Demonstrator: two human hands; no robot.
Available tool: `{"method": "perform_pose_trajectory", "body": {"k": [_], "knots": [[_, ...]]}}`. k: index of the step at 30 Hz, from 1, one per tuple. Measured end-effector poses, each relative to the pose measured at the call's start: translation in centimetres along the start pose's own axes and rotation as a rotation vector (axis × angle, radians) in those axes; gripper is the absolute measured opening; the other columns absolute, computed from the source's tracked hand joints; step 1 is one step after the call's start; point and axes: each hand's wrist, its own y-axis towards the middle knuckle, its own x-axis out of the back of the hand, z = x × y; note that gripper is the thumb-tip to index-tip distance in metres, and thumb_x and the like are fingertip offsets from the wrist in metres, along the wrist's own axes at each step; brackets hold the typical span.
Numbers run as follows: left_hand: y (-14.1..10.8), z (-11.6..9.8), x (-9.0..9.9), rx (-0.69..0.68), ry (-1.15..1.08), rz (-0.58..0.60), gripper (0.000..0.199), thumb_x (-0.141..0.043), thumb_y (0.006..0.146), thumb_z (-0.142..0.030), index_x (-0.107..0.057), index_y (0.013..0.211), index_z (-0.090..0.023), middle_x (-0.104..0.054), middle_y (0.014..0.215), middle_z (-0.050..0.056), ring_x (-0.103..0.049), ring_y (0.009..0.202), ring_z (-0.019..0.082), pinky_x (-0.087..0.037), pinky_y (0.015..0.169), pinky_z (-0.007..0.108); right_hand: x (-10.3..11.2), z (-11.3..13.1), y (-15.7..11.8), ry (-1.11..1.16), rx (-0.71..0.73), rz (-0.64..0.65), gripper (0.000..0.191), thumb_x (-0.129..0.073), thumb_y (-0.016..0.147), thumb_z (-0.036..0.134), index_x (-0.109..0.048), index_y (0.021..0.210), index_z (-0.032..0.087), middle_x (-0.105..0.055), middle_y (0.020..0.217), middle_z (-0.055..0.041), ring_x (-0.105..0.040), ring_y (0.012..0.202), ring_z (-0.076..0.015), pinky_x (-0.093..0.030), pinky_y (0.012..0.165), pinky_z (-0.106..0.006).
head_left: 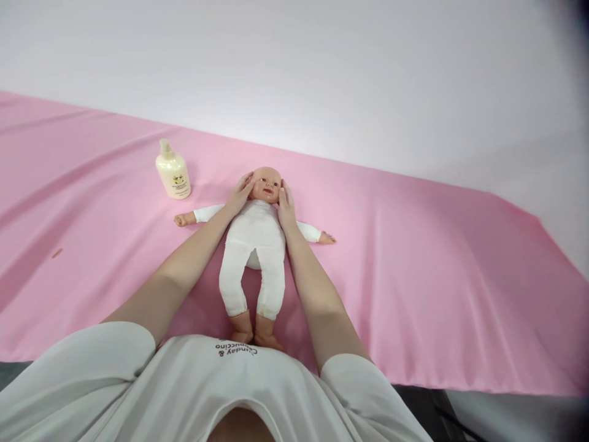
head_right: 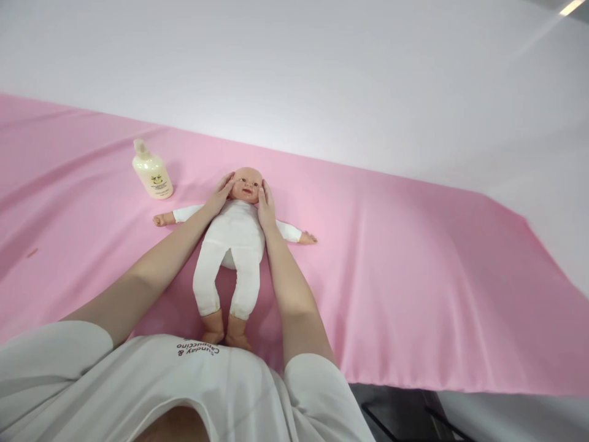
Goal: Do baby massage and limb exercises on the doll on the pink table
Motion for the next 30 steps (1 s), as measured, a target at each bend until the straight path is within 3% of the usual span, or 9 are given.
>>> {"method": "perform_pose_trajectory", "body": {"k": [3,10,16,20,26,30], "knots": [[0.2,0.3,-0.2,0.052,-0.086,-0.013,0.050,-0.050,0.098,-0.037,-0.052,0.145,-0.018,-0.056,0.155,0.013,-0.054,0.144,0.029,-0.043,0.123,0.049,-0.1,-0.1,0.1,0.050,-0.013,-0.021,0.075,-0.051,0.094,0.065,-0.043,0.156,0.023,-0.039,0.170,-0.0075,-0.043,0.155,-0.0227,-0.040,0.129,-0.046],[0.2,-0.1,0.1,0.138,-0.052,-0.041,0.057,-0.053,0.090,-0.026,-0.053,0.147,-0.022,-0.060,0.150,0.010,-0.060,0.138,0.031,-0.044,0.121,0.055,-0.3,0.2,0.3,0.107,-0.035,-0.005,0.084,-0.070,0.083,0.041,-0.039,0.157,0.018,-0.039,0.169,-0.0124,-0.042,0.155,-0.0277,-0.039,0.128,-0.049],[0.2,-0.2,0.3,0.095,-0.013,0.039,0.085,-0.055,0.072,-0.018,-0.042,0.156,-0.016,-0.048,0.161,0.012,-0.046,0.150,0.035,-0.038,0.127,0.054,-0.2,1.2,-0.7,0.044,-0.017,0.094,0.098,-0.071,0.078,0.032,-0.025,0.165,0.021,-0.028,0.175,-0.0089,-0.036,0.159,-0.0281,-0.034,0.131,-0.050],[0.4,0.0,-0.1,0.019,0.018,0.061,0.093,-0.061,0.066,-0.016,-0.041,0.156,-0.016,-0.043,0.165,0.011,-0.031,0.159,0.034,-0.026,0.134,0.047,-0.4,1.9,-1.2,-0.002,-0.024,0.096,0.094,-0.065,0.082,0.032,-0.023,0.166,0.023,-0.025,0.176,-0.0055,-0.034,0.160,-0.0247,-0.032,0.132,-0.049],[-0.3,-1.3,-0.4,0.134,-0.067,-0.002,0.083,-0.054,0.069,-0.013,-0.046,0.151,-0.020,-0.056,0.157,0.006,-0.049,0.149,0.030,-0.035,0.129,0.053,-0.5,1.6,-0.7,0.005,-0.046,0.037,0.081,-0.056,0.093,0.048,-0.030,0.164,0.018,-0.033,0.173,-0.0088,-0.039,0.157,-0.0232,-0.037,0.130,-0.045],[-0.7,-1.9,-0.4,0.163,-0.025,-0.032,0.065,-0.051,0.087,-0.021,-0.048,0.152,-0.021,-0.053,0.159,0.006,-0.049,0.148,0.029,-0.036,0.127,0.052,-0.3,1.0,-0.3,0.017,-0.033,-0.022,0.077,-0.048,0.096,0.064,-0.039,0.159,0.021,-0.039,0.170,-0.0082,-0.042,0.155,-0.0219,-0.038,0.129,-0.045]]}}
